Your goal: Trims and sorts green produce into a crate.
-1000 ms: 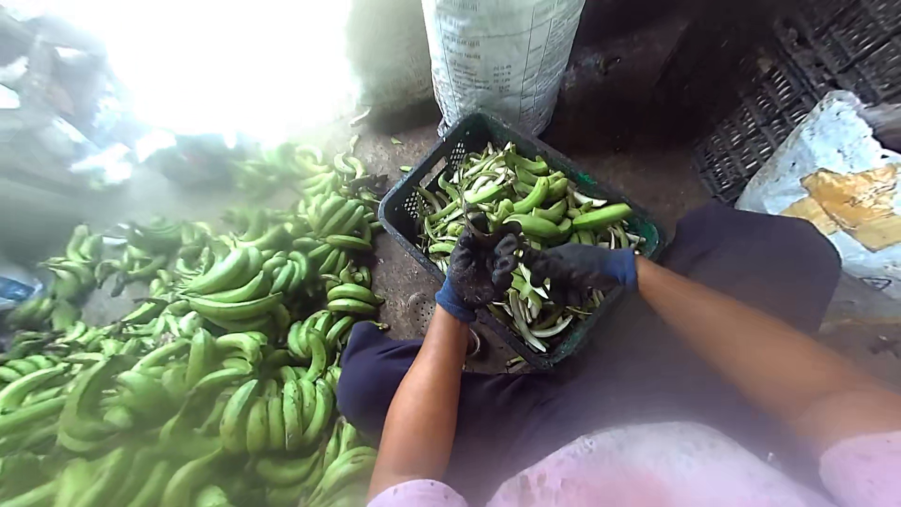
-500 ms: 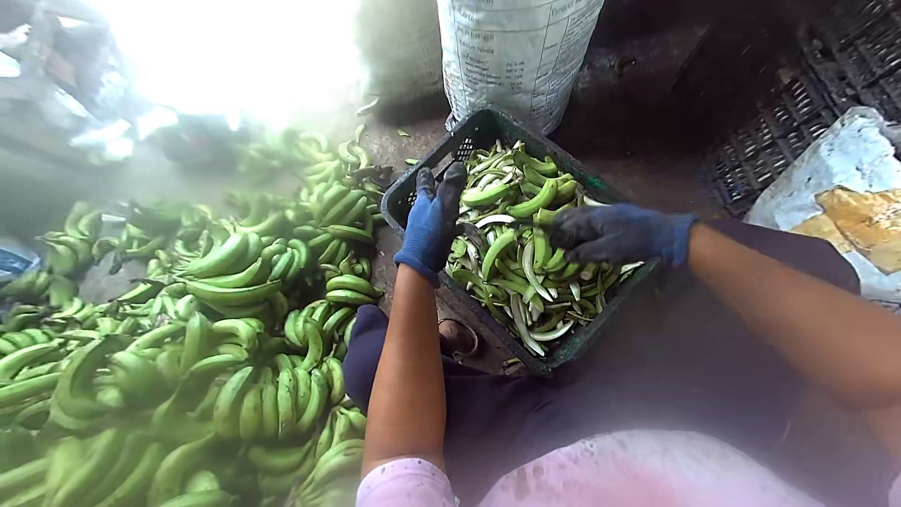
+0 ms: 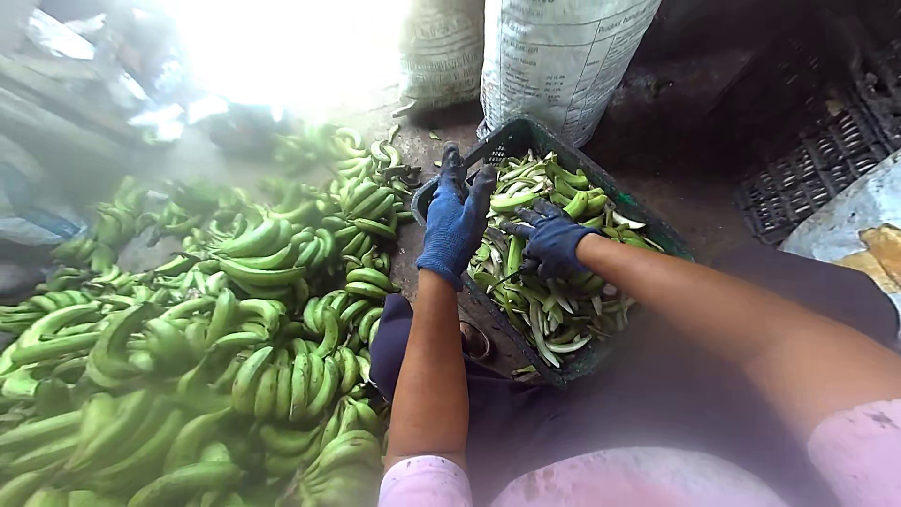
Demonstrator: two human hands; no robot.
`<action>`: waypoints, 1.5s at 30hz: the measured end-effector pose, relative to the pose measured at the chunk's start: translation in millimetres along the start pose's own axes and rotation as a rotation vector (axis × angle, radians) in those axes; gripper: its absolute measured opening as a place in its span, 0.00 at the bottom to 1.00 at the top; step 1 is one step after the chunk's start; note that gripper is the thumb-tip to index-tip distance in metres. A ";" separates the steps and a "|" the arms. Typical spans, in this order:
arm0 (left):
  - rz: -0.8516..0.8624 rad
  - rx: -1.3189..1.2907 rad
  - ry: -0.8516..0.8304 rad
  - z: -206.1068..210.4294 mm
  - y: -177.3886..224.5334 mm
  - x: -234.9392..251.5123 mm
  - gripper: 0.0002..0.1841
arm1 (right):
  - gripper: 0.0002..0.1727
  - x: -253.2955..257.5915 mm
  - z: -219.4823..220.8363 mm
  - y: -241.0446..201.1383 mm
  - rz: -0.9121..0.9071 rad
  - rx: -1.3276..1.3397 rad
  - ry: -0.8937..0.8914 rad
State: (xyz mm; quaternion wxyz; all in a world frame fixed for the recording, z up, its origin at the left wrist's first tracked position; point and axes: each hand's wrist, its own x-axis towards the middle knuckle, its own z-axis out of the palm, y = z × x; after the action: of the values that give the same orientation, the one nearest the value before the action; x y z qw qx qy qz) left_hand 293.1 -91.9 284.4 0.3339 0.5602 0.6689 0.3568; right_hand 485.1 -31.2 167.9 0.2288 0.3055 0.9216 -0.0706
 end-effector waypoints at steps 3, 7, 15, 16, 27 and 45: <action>0.021 -0.002 -0.029 -2.0 4.1 -2.8 0.41 | 0.23 6.8 -4.6 1.9 -0.009 -0.047 -0.092; 0.012 -0.029 -0.028 -4.5 6.1 -6.2 0.41 | 0.22 6.3 -4.7 7.9 -0.080 -0.062 -0.074; 0.013 -0.208 -0.083 14.4 4.7 -2.8 0.38 | 0.13 -102.0 -50.4 16.5 0.060 1.025 0.403; 0.030 -0.285 -0.149 25.7 6.0 -3.0 0.38 | 0.14 -112.3 -56.2 10.5 0.048 1.113 0.451; 0.118 -0.901 0.025 47.5 16.7 15.6 0.33 | 0.22 -137.1 -37.2 3.5 -0.045 1.323 0.688; -0.020 -1.451 -0.020 92.9 49.7 0.5 0.31 | 0.15 -114.3 -35.0 -4.6 0.301 0.686 0.575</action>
State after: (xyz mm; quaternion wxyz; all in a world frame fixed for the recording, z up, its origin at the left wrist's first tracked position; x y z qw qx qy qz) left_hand 397.1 -76.0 278.1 0.6308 0.1948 0.2657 0.7026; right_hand 550.1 -86.1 251.9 -0.1421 0.5009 0.8165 -0.2494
